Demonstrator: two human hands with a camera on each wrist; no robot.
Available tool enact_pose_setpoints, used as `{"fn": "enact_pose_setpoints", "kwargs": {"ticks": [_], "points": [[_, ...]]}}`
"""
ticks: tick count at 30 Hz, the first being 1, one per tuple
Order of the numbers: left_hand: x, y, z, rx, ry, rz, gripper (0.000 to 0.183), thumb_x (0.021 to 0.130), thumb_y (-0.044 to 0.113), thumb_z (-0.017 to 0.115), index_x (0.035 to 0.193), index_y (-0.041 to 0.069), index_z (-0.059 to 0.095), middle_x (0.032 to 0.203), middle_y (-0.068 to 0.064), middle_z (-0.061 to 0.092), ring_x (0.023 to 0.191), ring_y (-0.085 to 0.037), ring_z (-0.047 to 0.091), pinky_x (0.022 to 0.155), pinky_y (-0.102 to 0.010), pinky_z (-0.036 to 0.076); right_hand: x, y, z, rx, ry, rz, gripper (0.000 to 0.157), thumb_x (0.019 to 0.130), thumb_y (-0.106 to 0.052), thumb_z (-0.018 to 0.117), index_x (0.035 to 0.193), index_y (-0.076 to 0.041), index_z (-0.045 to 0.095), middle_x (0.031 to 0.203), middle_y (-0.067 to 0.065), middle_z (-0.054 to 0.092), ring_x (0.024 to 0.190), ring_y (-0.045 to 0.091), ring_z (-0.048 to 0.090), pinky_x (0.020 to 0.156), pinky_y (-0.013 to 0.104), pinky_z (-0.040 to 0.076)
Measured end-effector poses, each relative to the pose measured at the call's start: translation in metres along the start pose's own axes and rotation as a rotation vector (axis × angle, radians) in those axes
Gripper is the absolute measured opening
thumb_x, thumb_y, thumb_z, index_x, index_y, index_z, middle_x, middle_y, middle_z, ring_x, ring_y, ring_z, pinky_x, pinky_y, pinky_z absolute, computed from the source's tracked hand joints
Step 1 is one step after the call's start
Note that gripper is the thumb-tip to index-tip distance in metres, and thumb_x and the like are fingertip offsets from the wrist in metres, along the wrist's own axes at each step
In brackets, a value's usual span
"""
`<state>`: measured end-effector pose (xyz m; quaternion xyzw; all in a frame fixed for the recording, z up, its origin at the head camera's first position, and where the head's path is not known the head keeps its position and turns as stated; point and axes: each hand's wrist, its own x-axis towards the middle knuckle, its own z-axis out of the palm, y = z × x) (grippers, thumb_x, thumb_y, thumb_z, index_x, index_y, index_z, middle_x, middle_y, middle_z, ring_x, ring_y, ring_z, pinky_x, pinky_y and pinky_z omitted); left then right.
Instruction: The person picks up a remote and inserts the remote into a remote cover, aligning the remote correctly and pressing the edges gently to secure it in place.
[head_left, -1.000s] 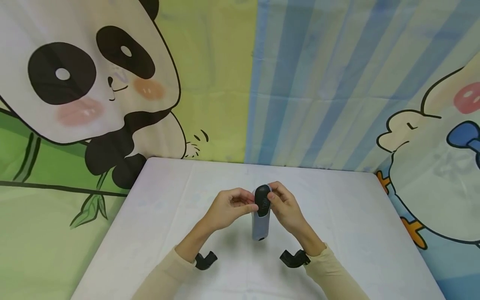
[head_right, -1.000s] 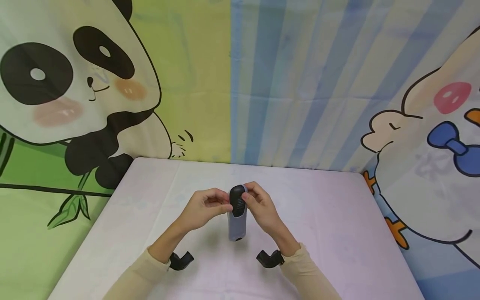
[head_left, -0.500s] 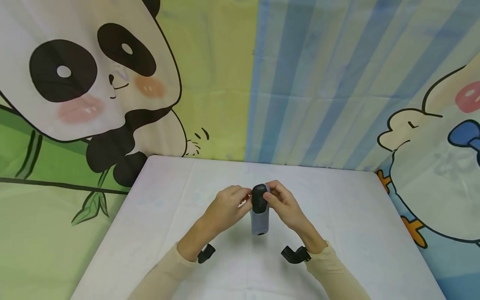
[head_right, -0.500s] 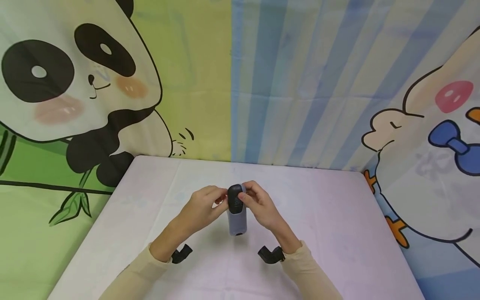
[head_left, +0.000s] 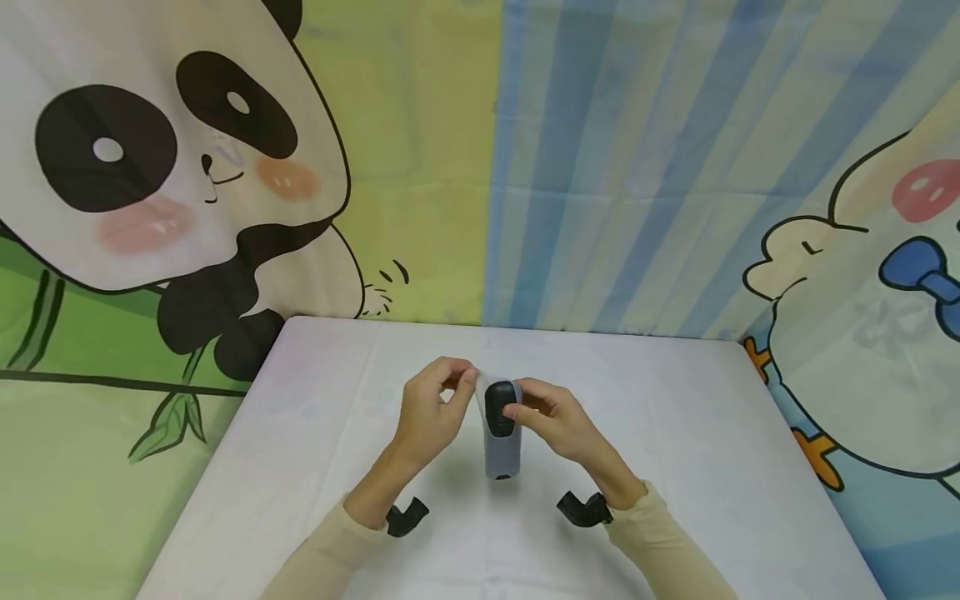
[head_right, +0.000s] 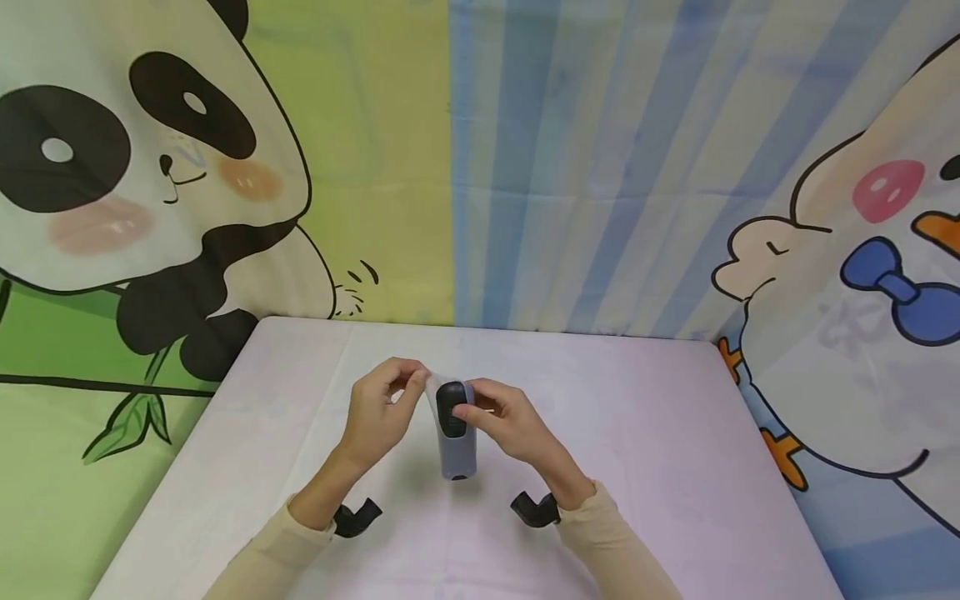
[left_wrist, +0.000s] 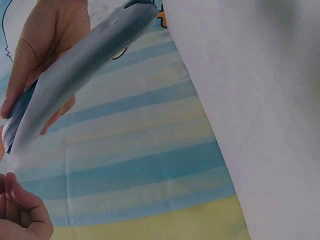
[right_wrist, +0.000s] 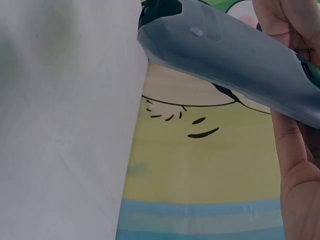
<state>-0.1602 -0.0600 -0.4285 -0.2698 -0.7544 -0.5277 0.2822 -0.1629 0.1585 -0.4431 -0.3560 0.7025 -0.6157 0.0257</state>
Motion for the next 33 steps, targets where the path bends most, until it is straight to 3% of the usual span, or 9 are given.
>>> {"fn": "enact_pose_setpoints", "kwargs": {"ticks": [2, 4, 10, 13, 16, 18, 23, 26, 33], "points": [[0.000, 0.002, 0.000, -0.016, 0.045, 0.018, 0.005, 0.094, -0.001, 0.065, 0.095, 0.003, 0.069, 0.088, -0.004, 0.067, 0.075, -0.016, 0.063, 0.068, -0.029, 0.056, 0.003, -0.003, 0.002, -0.048, 0.023, -0.001, 0.023, 0.095, 0.008, 0.062, 0.117, 0.002, 0.066, 0.103, 0.012, 0.068, 0.088, 0.018, 0.065, 0.074, 0.034, 0.056], [0.000, 0.003, 0.000, 0.034, 0.047, 0.117, 0.005, 0.096, 0.001, 0.063, 0.093, 0.002, 0.067, 0.086, -0.006, 0.065, 0.074, -0.017, 0.061, 0.067, -0.027, 0.055, 0.006, -0.009, 0.005, -0.086, 0.050, 0.008, 0.024, 0.094, 0.010, 0.062, 0.117, 0.004, 0.066, 0.103, 0.015, 0.068, 0.089, 0.019, 0.067, 0.075, 0.035, 0.057], [0.000, 0.006, 0.001, 0.448, -0.032, 0.593, 0.019, 0.101, 0.008, 0.055, 0.089, -0.004, 0.064, 0.079, -0.008, 0.060, 0.069, -0.019, 0.058, 0.063, -0.023, 0.052, 0.007, -0.007, 0.002, -0.116, 0.157, -0.009, 0.022, 0.096, 0.006, 0.061, 0.117, 0.001, 0.067, 0.101, 0.012, 0.070, 0.086, 0.021, 0.070, 0.071, 0.036, 0.059], [0.000, 0.005, 0.004, 0.565, -0.048, 0.636, 0.019, 0.101, 0.007, 0.054, 0.090, -0.004, 0.064, 0.076, -0.008, 0.059, 0.068, -0.019, 0.057, 0.062, -0.023, 0.051, 0.007, 0.002, 0.004, -0.006, 0.196, -0.015, 0.020, 0.098, 0.005, 0.060, 0.117, 0.003, 0.066, 0.103, 0.013, 0.068, 0.091, 0.023, 0.071, 0.073, 0.040, 0.060], [-0.003, 0.002, 0.008, 0.532, -0.041, 0.572, 0.019, 0.102, 0.011, 0.056, 0.093, -0.003, 0.065, 0.080, -0.008, 0.061, 0.071, -0.020, 0.058, 0.064, -0.026, 0.051, 0.008, 0.007, 0.008, 0.115, 0.233, 0.007, 0.019, 0.100, 0.001, 0.058, 0.117, 0.007, 0.063, 0.107, 0.014, 0.065, 0.098, 0.025, 0.070, 0.077, 0.043, 0.059], [-0.007, 0.000, 0.009, 0.447, -0.041, 0.462, 0.023, 0.101, 0.019, 0.060, 0.100, -0.004, 0.065, 0.085, -0.009, 0.061, 0.075, -0.022, 0.058, 0.066, -0.029, 0.052, 0.009, 0.010, 0.011, 0.150, 0.260, 0.016, 0.020, 0.100, -0.001, 0.058, 0.117, 0.009, 0.062, 0.108, 0.013, 0.064, 0.099, 0.025, 0.070, 0.078, 0.043, 0.059], [-0.019, -0.004, 0.010, 0.183, -0.202, -0.021, 0.060, 0.092, 0.050, 0.070, 0.127, 0.002, 0.057, 0.103, -0.001, 0.065, 0.091, -0.016, 0.060, 0.073, -0.030, 0.053, 0.012, 0.009, 0.013, 0.130, 0.347, 0.018, 0.018, 0.099, -0.002, 0.061, 0.115, 0.007, 0.063, 0.106, 0.010, 0.064, 0.098, 0.021, 0.067, 0.085, 0.038, 0.057], [-0.024, -0.008, 0.010, 0.043, -0.365, -0.248, 0.058, 0.093, 0.051, 0.068, 0.130, 0.008, 0.055, 0.107, 0.002, 0.067, 0.091, -0.011, 0.064, 0.072, -0.029, 0.055, 0.013, 0.007, 0.012, 0.124, 0.363, 0.016, 0.019, 0.099, -0.005, 0.063, 0.114, 0.007, 0.063, 0.107, 0.007, 0.066, 0.098, 0.020, 0.065, 0.090, 0.035, 0.054], [-0.030, -0.018, -0.003, -0.256, -0.625, -0.397, 0.038, 0.104, 0.033, 0.058, 0.133, 0.013, 0.047, 0.112, -0.003, 0.064, 0.093, -0.022, 0.064, 0.076, -0.034, 0.055, 0.009, 0.004, -0.010, 0.097, 0.166, -0.031, 0.021, 0.106, -0.011, 0.052, 0.102, 0.007, 0.061, 0.092, 0.003, 0.065, 0.086, 0.017, 0.062, 0.081, 0.031, 0.053]]}}
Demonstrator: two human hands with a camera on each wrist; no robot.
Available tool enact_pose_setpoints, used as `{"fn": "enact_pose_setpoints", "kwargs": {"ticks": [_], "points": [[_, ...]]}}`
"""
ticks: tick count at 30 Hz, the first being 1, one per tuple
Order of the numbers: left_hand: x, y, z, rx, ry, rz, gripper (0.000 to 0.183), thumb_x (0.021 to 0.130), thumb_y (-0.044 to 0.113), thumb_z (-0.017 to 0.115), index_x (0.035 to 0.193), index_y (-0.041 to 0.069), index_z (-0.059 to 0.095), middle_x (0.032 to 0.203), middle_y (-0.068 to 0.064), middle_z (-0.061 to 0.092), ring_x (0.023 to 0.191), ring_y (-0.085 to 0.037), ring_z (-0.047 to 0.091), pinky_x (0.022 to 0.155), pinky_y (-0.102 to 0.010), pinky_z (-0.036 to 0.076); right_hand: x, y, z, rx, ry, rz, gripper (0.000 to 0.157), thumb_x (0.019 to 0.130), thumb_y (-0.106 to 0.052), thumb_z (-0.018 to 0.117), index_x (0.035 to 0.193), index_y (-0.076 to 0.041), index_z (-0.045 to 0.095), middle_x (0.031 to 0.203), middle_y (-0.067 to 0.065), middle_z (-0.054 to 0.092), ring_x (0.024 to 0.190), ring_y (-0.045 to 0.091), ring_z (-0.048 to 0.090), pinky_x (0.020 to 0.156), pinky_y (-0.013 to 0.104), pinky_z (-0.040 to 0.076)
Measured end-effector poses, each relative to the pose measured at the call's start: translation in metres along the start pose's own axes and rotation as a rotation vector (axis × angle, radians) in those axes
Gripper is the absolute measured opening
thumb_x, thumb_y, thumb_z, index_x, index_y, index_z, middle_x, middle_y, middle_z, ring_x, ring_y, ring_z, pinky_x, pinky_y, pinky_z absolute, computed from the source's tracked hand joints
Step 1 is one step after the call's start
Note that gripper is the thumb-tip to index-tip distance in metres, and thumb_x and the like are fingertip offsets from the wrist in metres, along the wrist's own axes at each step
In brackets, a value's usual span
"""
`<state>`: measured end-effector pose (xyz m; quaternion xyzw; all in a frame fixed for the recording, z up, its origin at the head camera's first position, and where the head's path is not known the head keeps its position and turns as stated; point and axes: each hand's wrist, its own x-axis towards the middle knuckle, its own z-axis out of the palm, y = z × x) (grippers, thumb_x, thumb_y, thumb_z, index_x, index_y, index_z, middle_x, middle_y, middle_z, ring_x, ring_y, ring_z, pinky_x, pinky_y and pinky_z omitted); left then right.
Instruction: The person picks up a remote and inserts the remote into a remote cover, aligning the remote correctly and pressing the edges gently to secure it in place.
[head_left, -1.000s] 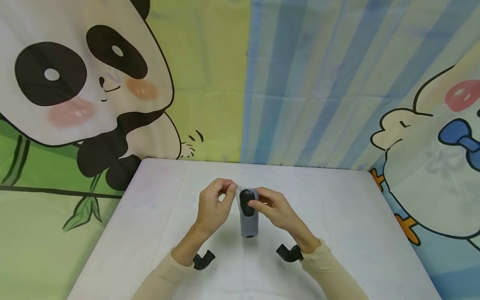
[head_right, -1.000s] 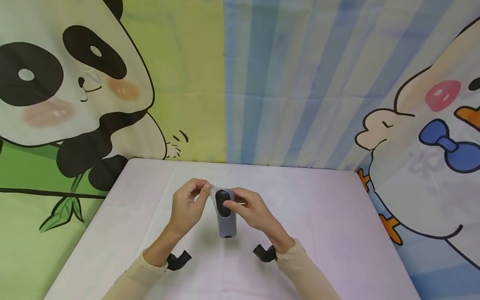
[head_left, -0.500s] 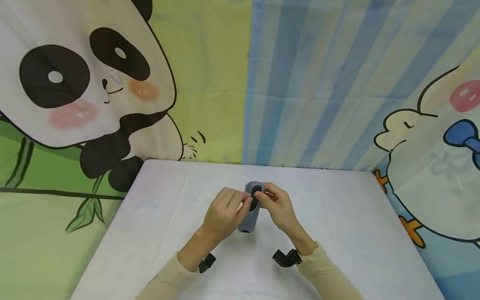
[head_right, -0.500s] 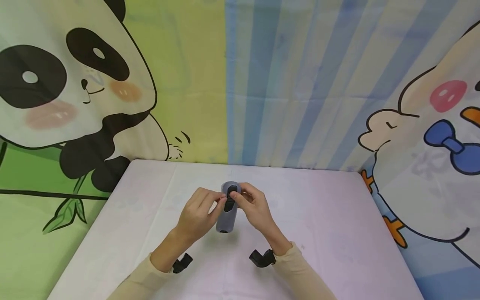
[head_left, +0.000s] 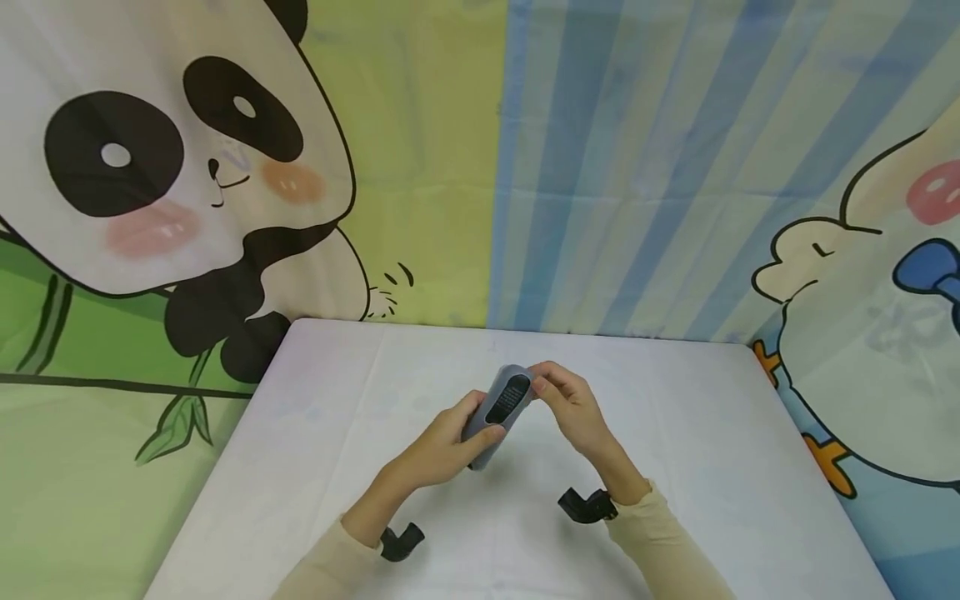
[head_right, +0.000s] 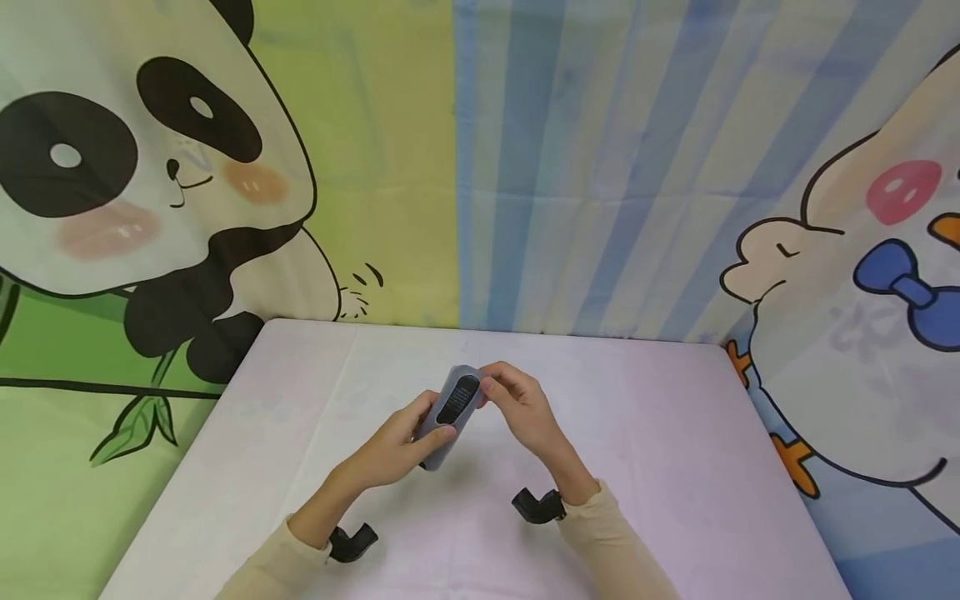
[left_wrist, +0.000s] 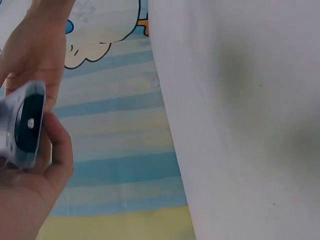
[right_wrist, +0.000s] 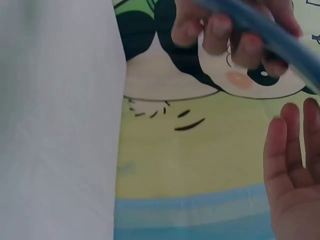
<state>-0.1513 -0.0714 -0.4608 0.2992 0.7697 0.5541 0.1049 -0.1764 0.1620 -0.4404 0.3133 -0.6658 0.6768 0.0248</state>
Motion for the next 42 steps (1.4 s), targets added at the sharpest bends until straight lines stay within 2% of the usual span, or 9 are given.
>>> {"fn": "enact_pose_setpoints", "kwargs": {"ticks": [5, 8, 13, 17, 20, 27, 30, 37, 42], "points": [[-0.005, -0.004, -0.010, -0.095, -0.175, -0.022, 0.034, 0.106, 0.026, 0.055, 0.137, 0.017, 0.044, 0.115, -0.005, 0.058, 0.098, -0.024, 0.059, 0.080, -0.037, 0.054, 0.004, -0.008, -0.017, 0.010, -0.343, 0.000, 0.024, 0.109, -0.013, 0.043, 0.089, -0.004, 0.054, 0.073, 0.011, 0.052, 0.069, 0.023, 0.053, 0.067, 0.036, 0.048], [-0.005, -0.006, -0.013, -0.119, -0.247, -0.004, 0.035, 0.106, 0.025, 0.053, 0.138, 0.016, 0.043, 0.115, -0.006, 0.055, 0.098, -0.024, 0.057, 0.080, -0.035, 0.054, 0.005, -0.010, -0.018, 0.110, -0.459, 0.000, 0.027, 0.109, -0.018, 0.043, 0.085, -0.006, 0.049, 0.065, 0.009, 0.042, 0.060, 0.024, 0.044, 0.057, 0.039, 0.042], [-0.003, -0.012, -0.013, -0.140, -0.298, 0.026, 0.033, 0.107, 0.024, 0.052, 0.136, 0.013, 0.044, 0.111, -0.008, 0.056, 0.094, -0.023, 0.058, 0.078, -0.035, 0.054, 0.001, -0.011, -0.010, 0.366, -0.416, -0.012, 0.028, 0.109, -0.012, 0.044, 0.081, -0.005, 0.043, 0.066, 0.005, 0.030, 0.058, 0.024, 0.030, 0.054, 0.034, 0.029], [0.000, -0.016, -0.014, -0.055, -0.261, 0.019, 0.031, 0.106, 0.026, 0.053, 0.134, 0.016, 0.045, 0.105, -0.002, 0.061, 0.089, -0.017, 0.061, 0.076, -0.033, 0.055, -0.003, -0.014, -0.003, 0.391, -0.255, -0.002, 0.028, 0.108, -0.003, 0.039, 0.080, -0.004, 0.042, 0.067, 0.005, 0.028, 0.058, 0.021, 0.024, 0.055, 0.033, 0.024], [0.003, -0.019, -0.014, 0.007, -0.236, 0.015, 0.030, 0.106, 0.028, 0.053, 0.133, 0.017, 0.046, 0.101, 0.000, 0.063, 0.085, -0.014, 0.063, 0.073, -0.032, 0.056, -0.007, -0.019, -0.001, 0.227, -0.141, -0.041, 0.029, 0.105, 0.004, 0.039, 0.078, -0.004, 0.042, 0.065, 0.005, 0.029, 0.056, 0.020, 0.024, 0.053, 0.033, 0.025], [0.004, -0.017, -0.017, 0.138, -0.207, 0.038, 0.027, 0.104, 0.037, 0.052, 0.122, 0.016, 0.048, 0.093, 0.002, 0.062, 0.074, -0.011, 0.060, 0.064, -0.029, 0.054, -0.009, -0.033, 0.005, -0.695, -0.104, -0.373, 0.027, 0.106, -0.011, 0.048, 0.079, -0.012, 0.048, 0.065, -0.006, 0.037, 0.053, 0.003, 0.030, 0.046, 0.016, 0.028], [0.005, -0.013, -0.018, 0.169, -0.163, 0.052, 0.028, 0.104, 0.040, 0.052, 0.119, 0.017, 0.049, 0.090, 0.002, 0.061, 0.071, -0.012, 0.057, 0.061, -0.028, 0.052, -0.005, -0.037, 0.003, -0.935, -0.118, -0.472, 0.029, 0.108, -0.018, 0.044, 0.080, -0.011, 0.046, 0.067, -0.006, 0.036, 0.055, 0.004, 0.029, 0.048, 0.016, 0.027], [0.001, -0.010, -0.009, 0.255, -0.077, 0.052, 0.038, 0.103, 0.047, 0.050, 0.124, 0.015, 0.048, 0.093, 0.004, 0.055, 0.076, -0.011, 0.054, 0.062, -0.027, 0.048, -0.002, -0.037, -0.015, -0.919, -0.178, -0.357, 0.035, 0.105, -0.042, 0.050, 0.081, -0.017, 0.051, 0.070, -0.011, 0.040, 0.059, 0.002, 0.033, 0.051, 0.018, 0.030], [-0.005, -0.010, -0.011, 0.375, -0.092, 0.042, 0.039, 0.104, 0.050, 0.047, 0.127, 0.019, 0.048, 0.101, 0.007, 0.054, 0.080, -0.010, 0.054, 0.065, -0.026, 0.048, 0.001, -0.035, -0.021, -0.894, -0.240, -0.252, 0.033, 0.094, -0.047, 0.068, 0.089, -0.018, 0.053, 0.075, -0.011, 0.042, 0.061, 0.005, 0.037, 0.052, 0.020, 0.032]]}}
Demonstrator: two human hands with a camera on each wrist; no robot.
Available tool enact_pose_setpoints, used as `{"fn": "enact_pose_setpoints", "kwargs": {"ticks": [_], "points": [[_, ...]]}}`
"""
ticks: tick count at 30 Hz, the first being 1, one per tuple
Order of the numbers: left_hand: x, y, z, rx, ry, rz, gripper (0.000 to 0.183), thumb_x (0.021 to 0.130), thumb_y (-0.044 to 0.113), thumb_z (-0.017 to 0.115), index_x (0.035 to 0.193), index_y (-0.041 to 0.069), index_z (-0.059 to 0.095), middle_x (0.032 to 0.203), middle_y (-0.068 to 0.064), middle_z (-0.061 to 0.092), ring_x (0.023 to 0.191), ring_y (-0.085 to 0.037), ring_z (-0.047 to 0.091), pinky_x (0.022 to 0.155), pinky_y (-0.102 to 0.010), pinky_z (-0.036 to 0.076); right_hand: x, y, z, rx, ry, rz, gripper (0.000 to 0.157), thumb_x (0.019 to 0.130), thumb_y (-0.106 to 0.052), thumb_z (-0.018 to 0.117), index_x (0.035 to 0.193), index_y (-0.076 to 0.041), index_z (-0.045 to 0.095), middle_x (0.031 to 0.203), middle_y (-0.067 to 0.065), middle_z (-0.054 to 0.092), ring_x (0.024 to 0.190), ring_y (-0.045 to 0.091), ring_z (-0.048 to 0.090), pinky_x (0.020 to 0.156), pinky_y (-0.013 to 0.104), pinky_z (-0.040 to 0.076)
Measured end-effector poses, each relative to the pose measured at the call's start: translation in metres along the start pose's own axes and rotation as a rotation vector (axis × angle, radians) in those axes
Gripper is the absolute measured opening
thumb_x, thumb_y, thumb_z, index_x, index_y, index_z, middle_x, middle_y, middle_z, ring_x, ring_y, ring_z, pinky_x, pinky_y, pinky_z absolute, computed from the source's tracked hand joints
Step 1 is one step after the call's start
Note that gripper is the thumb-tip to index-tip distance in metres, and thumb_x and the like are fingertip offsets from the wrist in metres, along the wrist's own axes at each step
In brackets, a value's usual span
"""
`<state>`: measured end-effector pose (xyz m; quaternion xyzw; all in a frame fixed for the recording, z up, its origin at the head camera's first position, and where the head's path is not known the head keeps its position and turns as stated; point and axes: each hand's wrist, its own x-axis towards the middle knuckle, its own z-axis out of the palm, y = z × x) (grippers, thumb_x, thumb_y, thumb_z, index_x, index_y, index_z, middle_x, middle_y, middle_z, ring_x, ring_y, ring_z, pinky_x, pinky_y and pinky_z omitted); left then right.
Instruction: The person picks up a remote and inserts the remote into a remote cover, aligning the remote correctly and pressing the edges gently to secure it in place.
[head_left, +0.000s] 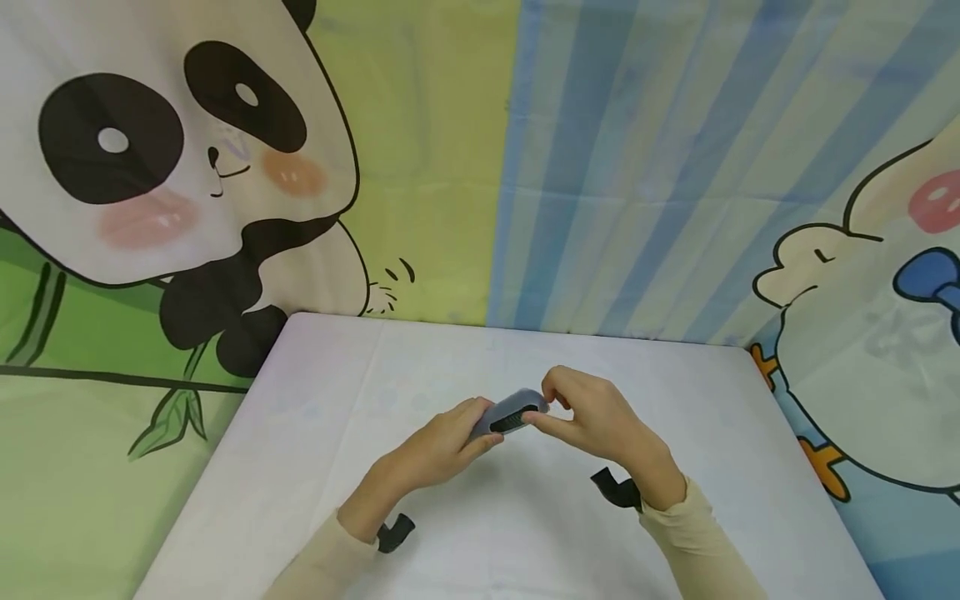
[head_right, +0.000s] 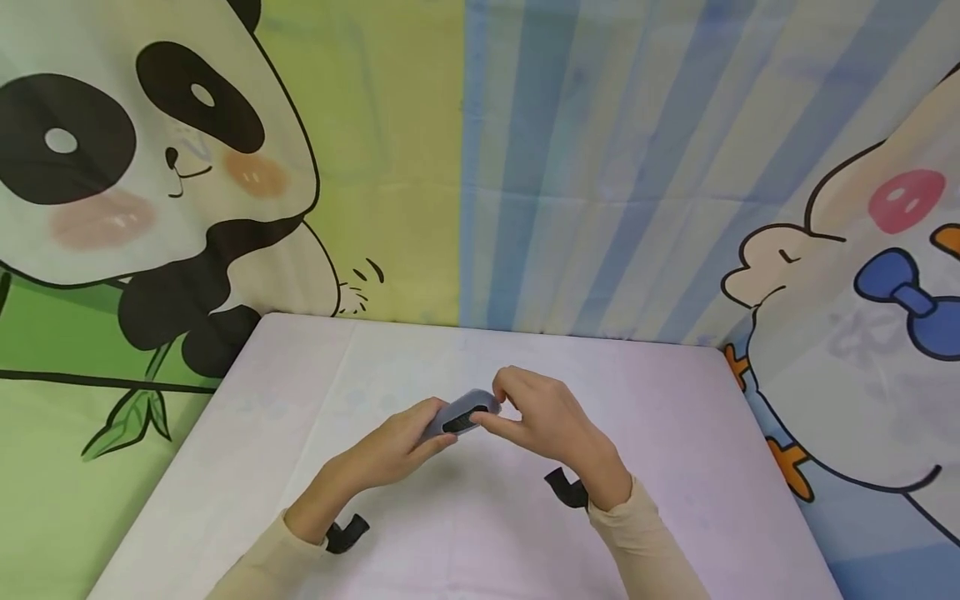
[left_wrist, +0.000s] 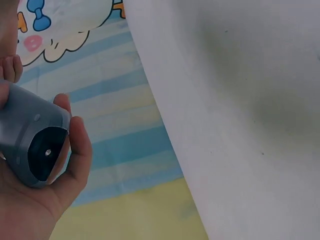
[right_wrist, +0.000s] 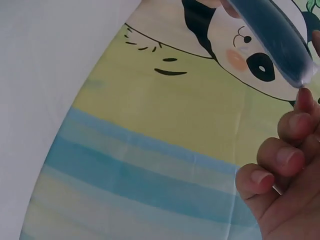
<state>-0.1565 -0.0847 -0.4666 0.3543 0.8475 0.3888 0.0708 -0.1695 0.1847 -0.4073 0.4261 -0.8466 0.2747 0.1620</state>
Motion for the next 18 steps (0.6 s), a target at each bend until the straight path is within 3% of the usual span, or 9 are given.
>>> {"fn": "enact_pose_setpoints", "kwargs": {"ticks": [4, 7, 10, 13, 18], "points": [[-0.005, -0.004, -0.002, -0.042, -0.079, 0.017, 0.031, 0.103, 0.047, 0.054, 0.121, 0.022, 0.053, 0.098, 0.010, 0.059, 0.077, -0.007, 0.055, 0.064, -0.026, 0.049, 0.002, 0.004, 0.002, 0.350, -0.173, 0.067, 0.020, 0.099, -0.025, 0.066, 0.088, -0.021, 0.051, 0.072, -0.010, 0.041, 0.058, 0.007, 0.038, 0.052, 0.023, 0.034], [-0.006, -0.007, 0.001, -0.125, -0.139, 0.060, 0.023, 0.100, 0.043, 0.059, 0.114, 0.024, 0.056, 0.089, 0.012, 0.060, 0.072, -0.005, 0.054, 0.061, -0.025, 0.048, 0.003, 0.010, 0.008, 0.665, -0.340, 0.130, 0.027, 0.103, -0.009, 0.057, 0.080, -0.020, 0.048, 0.067, -0.006, 0.037, 0.056, 0.008, 0.034, 0.052, 0.026, 0.032], [-0.006, -0.008, 0.004, -0.166, -0.160, 0.108, 0.022, 0.098, 0.043, 0.063, 0.109, 0.025, 0.057, 0.085, 0.012, 0.059, 0.068, -0.004, 0.052, 0.059, -0.023, 0.047, 0.003, 0.015, 0.015, 0.812, -0.460, 0.141, 0.033, 0.105, -0.007, 0.051, 0.075, -0.017, 0.043, 0.065, -0.001, 0.033, 0.056, 0.009, 0.030, 0.052, 0.029, 0.029], [-0.006, -0.008, 0.005, -0.174, -0.144, 0.132, 0.028, 0.093, 0.047, 0.069, 0.107, 0.026, 0.058, 0.082, 0.013, 0.059, 0.064, -0.003, 0.050, 0.054, -0.021, 0.044, 0.002, 0.018, 0.021, 0.883, -0.508, 0.128, 0.035, 0.106, -0.009, 0.049, 0.073, -0.015, 0.042, 0.063, 0.002, 0.031, 0.054, 0.009, 0.028, 0.050, 0.028, 0.027], [-0.006, -0.008, 0.004, -0.187, -0.137, 0.130, 0.033, 0.088, 0.050, 0.074, 0.104, 0.026, 0.058, 0.080, 0.014, 0.059, 0.062, -0.003, 0.048, 0.053, -0.021, 0.041, 0.000, 0.012, 0.031, 1.080, -0.477, 0.156, 0.039, 0.108, -0.014, 0.047, 0.069, -0.009, 0.042, 0.061, 0.007, 0.030, 0.052, 0.015, 0.028, 0.050, 0.028, 0.026]]}}
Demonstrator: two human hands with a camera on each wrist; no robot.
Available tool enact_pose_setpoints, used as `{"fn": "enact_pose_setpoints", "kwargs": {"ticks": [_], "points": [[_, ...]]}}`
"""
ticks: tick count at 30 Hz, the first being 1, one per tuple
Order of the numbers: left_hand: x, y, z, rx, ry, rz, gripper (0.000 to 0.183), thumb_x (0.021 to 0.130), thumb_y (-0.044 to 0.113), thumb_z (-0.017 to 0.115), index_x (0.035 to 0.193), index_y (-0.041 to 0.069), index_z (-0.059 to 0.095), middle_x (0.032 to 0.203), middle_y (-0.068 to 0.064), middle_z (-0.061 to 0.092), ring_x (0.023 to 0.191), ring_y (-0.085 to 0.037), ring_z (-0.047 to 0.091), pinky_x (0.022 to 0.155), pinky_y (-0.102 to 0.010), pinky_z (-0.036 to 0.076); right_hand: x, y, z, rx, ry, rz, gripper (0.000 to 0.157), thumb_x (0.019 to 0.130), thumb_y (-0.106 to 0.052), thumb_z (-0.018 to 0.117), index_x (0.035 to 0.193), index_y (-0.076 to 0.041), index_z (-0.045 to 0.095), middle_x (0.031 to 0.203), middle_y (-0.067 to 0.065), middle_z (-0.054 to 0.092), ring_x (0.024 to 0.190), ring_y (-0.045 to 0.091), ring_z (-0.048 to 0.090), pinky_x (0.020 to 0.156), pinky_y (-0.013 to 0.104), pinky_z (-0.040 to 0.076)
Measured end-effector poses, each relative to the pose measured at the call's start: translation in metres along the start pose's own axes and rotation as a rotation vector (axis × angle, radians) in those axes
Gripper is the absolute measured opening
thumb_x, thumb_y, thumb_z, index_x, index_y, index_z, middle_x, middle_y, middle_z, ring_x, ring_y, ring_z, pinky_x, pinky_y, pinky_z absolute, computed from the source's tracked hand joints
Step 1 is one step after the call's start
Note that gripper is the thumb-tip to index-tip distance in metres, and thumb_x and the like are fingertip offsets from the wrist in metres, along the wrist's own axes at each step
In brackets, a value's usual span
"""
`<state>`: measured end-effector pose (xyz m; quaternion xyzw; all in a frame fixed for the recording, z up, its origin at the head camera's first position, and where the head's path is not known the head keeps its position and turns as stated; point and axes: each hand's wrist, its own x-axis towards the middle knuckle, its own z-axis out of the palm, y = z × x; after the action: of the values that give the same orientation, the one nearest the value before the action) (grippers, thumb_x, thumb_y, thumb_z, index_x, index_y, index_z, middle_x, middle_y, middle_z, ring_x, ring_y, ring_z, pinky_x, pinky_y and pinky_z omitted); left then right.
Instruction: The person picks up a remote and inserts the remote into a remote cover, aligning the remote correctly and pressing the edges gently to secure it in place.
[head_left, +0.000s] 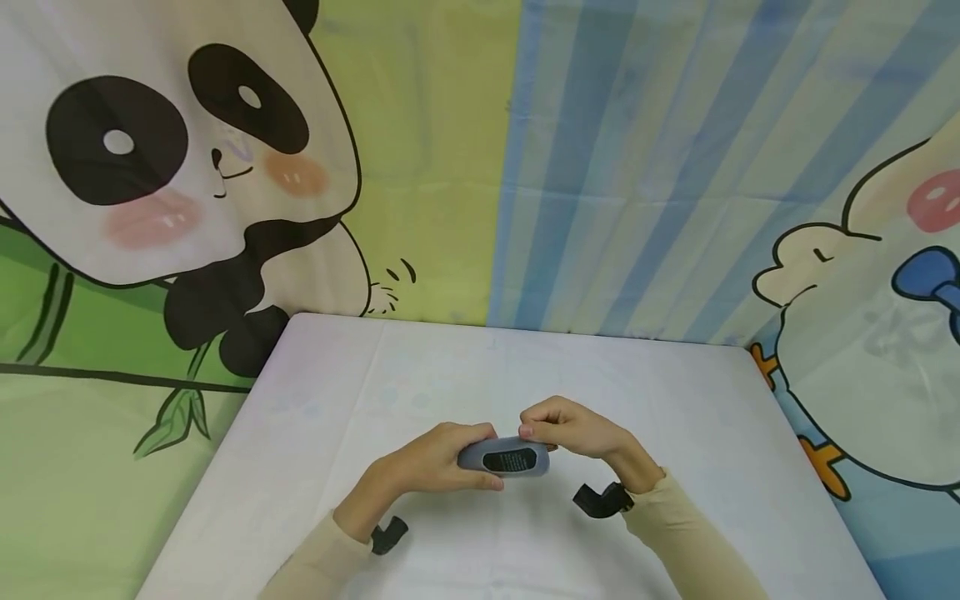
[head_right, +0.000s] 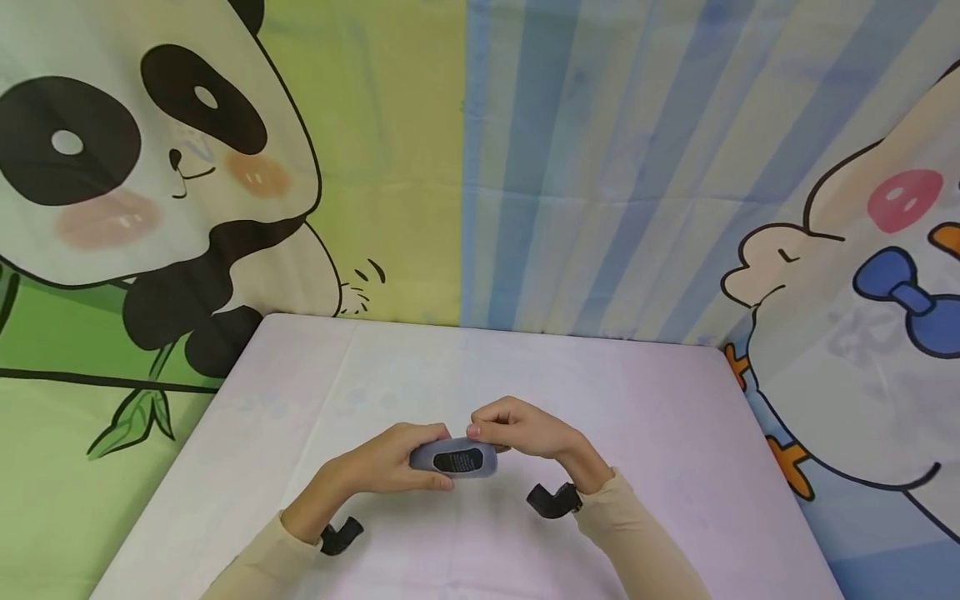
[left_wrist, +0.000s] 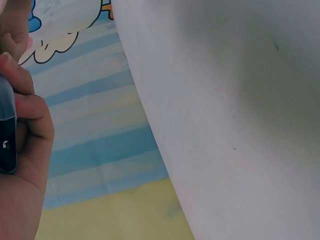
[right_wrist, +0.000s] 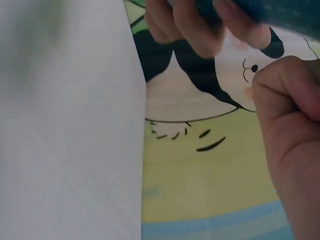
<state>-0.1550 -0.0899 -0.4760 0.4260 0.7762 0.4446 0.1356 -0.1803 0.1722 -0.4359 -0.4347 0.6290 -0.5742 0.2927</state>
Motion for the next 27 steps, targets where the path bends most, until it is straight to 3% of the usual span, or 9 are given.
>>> {"fn": "enact_pose_setpoints", "kwargs": {"ticks": [3, 5, 8, 11, 15, 17, 19, 23, 27], "points": [[0.000, -0.002, 0.000, -0.011, -0.031, -0.004, 0.031, 0.090, 0.049, 0.072, 0.103, 0.025, 0.057, 0.079, 0.014, 0.059, 0.062, -0.002, 0.049, 0.055, -0.021, 0.043, 0.000, -0.001, 0.008, 0.067, 0.065, -0.015, 0.039, 0.108, -0.012, 0.045, 0.070, -0.007, 0.041, 0.061, 0.010, 0.031, 0.053, 0.016, 0.031, 0.049, 0.029, 0.028], [0.001, -0.004, -0.001, -0.020, -0.055, -0.021, 0.030, 0.093, 0.050, 0.069, 0.104, 0.024, 0.056, 0.079, 0.013, 0.059, 0.062, -0.003, 0.050, 0.055, -0.021, 0.044, -0.002, -0.006, 0.011, 0.008, 0.132, -0.034, 0.037, 0.108, -0.007, 0.045, 0.071, -0.008, 0.041, 0.061, 0.009, 0.031, 0.053, 0.013, 0.031, 0.048, 0.029, 0.028], [0.001, -0.007, -0.002, -0.056, -0.077, -0.067, 0.029, 0.096, 0.049, 0.065, 0.105, 0.024, 0.054, 0.078, 0.010, 0.061, 0.059, -0.005, 0.054, 0.053, -0.023, 0.047, -0.004, -0.016, 0.015, -0.172, 0.240, -0.069, 0.037, 0.105, 0.000, 0.046, 0.071, -0.013, 0.040, 0.061, 0.005, 0.030, 0.053, 0.009, 0.029, 0.047, 0.027, 0.028], [0.002, -0.010, -0.005, -0.091, -0.083, -0.102, 0.028, 0.097, 0.048, 0.064, 0.108, 0.024, 0.054, 0.077, 0.006, 0.062, 0.056, -0.008, 0.057, 0.050, -0.025, 0.048, -0.004, -0.029, 0.019, -0.373, 0.297, -0.092, 0.038, 0.102, 0.003, 0.051, 0.071, -0.016, 0.040, 0.060, -0.002, 0.029, 0.051, 0.006, 0.026, 0.046, 0.026, 0.026], [0.003, -0.012, -0.004, -0.076, -0.061, -0.107, 0.028, 0.098, 0.048, 0.063, 0.111, 0.025, 0.053, 0.080, 0.007, 0.064, 0.058, -0.009, 0.058, 0.052, -0.026, 0.049, -0.001, -0.042, 0.024, -0.798, 0.317, -0.071, 0.033, 0.103, -0.008, 0.057, 0.074, -0.019, 0.045, 0.062, -0.011, 0.033, 0.052, 0.002, 0.031, 0.047, 0.019, 0.032], [0.003, -0.011, -0.002, -0.045, -0.019, -0.105, 0.028, 0.097, 0.049, 0.063, 0.110, 0.026, 0.053, 0.082, 0.008, 0.064, 0.061, -0.008, 0.057, 0.053, -0.025, 0.049, 0.002, -0.047, 0.025, -1.013, 0.336, -0.056, 0.030, 0.103, -0.015, 0.059, 0.076, -0.020, 0.047, 0.063, -0.013, 0.034, 0.054, 0.001, 0.032, 0.049, 0.019, 0.034], [0.004, -0.009, 0.001, -0.012, 0.046, -0.103, 0.030, 0.096, 0.051, 0.063, 0.108, 0.026, 0.054, 0.084, 0.009, 0.063, 0.064, -0.007, 0.055, 0.055, -0.025, 0.048, 0.002, -0.049, 0.024, -1.147, 0.379, -0.032, 0.028, 0.102, -0.020, 0.062, 0.078, -0.020, 0.047, 0.064, -0.013, 0.034, 0.055, 0.001, 0.032, 0.050, 0.019, 0.034], [0.005, -0.005, 0.008, 0.064, 0.196, -0.102, 0.034, 0.093, 0.054, 0.065, 0.103, 0.024, 0.052, 0.081, 0.008, 0.056, 0.063, -0.007, 0.049, 0.052, -0.023, 0.042, 0.000, -0.047, 0.020, -1.229, 0.449, -0.024, 0.034, 0.094, -0.031, 0.072, 0.078, -0.019, 0.045, 0.066, -0.013, 0.034, 0.055, 0.003, 0.031, 0.049, 0.020, 0.030], [0.004, -0.007, 0.014, 0.227, 0.328, -0.081, 0.035, 0.092, 0.051, 0.067, 0.101, 0.021, 0.050, 0.071, 0.010, 0.050, 0.056, -0.004, 0.043, 0.048, -0.020, 0.037, -0.002, -0.044, 0.017, -1.288, 0.425, -0.020, 0.038, 0.089, -0.037, 0.077, 0.079, -0.017, 0.046, 0.068, -0.012, 0.036, 0.056, 0.004, 0.032, 0.049, 0.020, 0.030]]}}
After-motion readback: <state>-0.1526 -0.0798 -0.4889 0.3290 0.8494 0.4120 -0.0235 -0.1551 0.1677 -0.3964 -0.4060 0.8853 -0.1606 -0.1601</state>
